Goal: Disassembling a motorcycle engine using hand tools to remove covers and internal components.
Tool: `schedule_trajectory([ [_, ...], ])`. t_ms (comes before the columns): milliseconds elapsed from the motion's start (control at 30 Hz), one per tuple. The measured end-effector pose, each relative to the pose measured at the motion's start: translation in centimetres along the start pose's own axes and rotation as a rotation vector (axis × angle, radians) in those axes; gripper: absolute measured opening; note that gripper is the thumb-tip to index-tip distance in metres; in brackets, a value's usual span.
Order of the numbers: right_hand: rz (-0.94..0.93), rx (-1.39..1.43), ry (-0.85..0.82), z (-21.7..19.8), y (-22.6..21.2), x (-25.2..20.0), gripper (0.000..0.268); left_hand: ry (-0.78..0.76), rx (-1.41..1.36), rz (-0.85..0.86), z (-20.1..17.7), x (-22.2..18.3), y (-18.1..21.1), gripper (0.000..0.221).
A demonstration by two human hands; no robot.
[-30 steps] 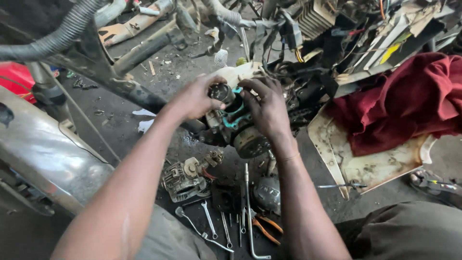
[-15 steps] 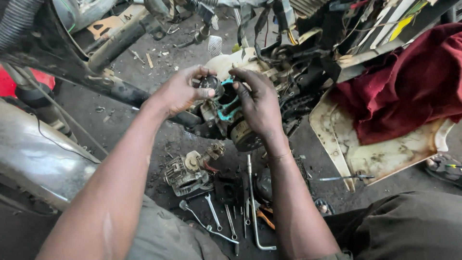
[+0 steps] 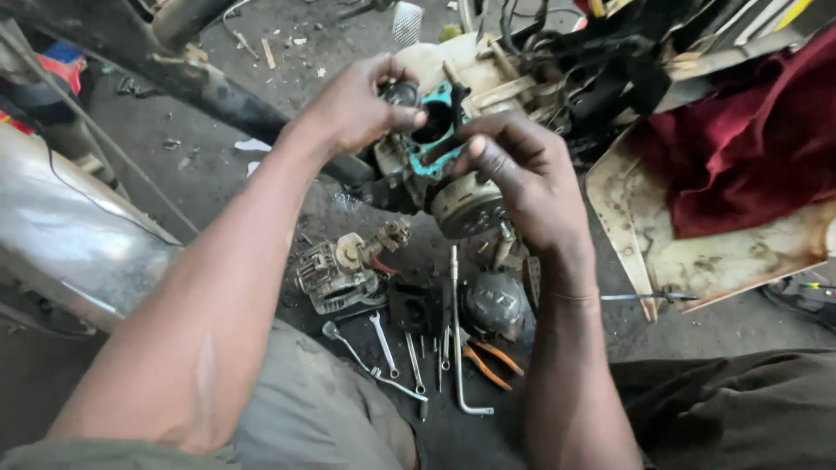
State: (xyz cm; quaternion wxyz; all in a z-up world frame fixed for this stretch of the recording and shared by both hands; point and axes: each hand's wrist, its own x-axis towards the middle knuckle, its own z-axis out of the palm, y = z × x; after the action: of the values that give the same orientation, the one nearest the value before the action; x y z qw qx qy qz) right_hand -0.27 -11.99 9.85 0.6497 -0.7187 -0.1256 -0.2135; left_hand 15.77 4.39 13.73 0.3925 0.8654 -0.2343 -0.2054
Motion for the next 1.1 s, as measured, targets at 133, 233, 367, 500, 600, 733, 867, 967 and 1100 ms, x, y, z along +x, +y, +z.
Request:
schedule_trajectory([
  [133, 0.309, -0.025, -0.396, 2.3, 0.5, -0.2, 0.022, 0.023, -0.037, 0.129, 0.5, 2.8, -2.4, 0.038],
  [233, 0.677, -0.105, -0.76, 5.6, 6.5, -2.3, 0.03, -0.016, -0.168, 0.127, 0.4, 3.5, -3.0, 0.046],
  [367, 1.115, -0.241, -1.071, 9.9, 20.9, -10.6, 0.03, -0.028, -0.218, 0.11, 0.3, 2.5, -2.6, 0.045],
  [500, 1.287, -0.616, -0.975, 14.1, 32.6, -23.6, 0.019, -0.131, -0.304, 0.058, -0.4, 2.3, -2.5, 0.052],
  [600, 1.185, -0.781, -0.337, 16.0, 33.4, -28.8, 0.025, -0.099, -0.213, 0.047, -0.2, 2.2, -1.9, 0.05],
  [733, 1.063, -0.953, -0.307, 17.6, 36.0, -30.5, 0.025, -0.053, -0.268, -0.148, 0.0, 1.3, 0.1, 0.039],
  [867, 1.067, -0.898, -0.131, 18.2, 36.5, -31.1, 0.029, 0.029, -0.222, -0.105, 1.0, 2.1, 0.5, 0.035],
  [967, 1.139, -0.862, -0.028, 17.9, 38.3, -31.4, 0.034, 0.017, -0.187, -0.062, 1.0, 2.3, 1.0, 0.038],
  [1100, 1.126, -0.834, -0.051, 16.5, 39.6, -31.5, 0.028, -0.037, -0.012, -0.108, 0.4, 1.5, 2.3, 0.058],
])
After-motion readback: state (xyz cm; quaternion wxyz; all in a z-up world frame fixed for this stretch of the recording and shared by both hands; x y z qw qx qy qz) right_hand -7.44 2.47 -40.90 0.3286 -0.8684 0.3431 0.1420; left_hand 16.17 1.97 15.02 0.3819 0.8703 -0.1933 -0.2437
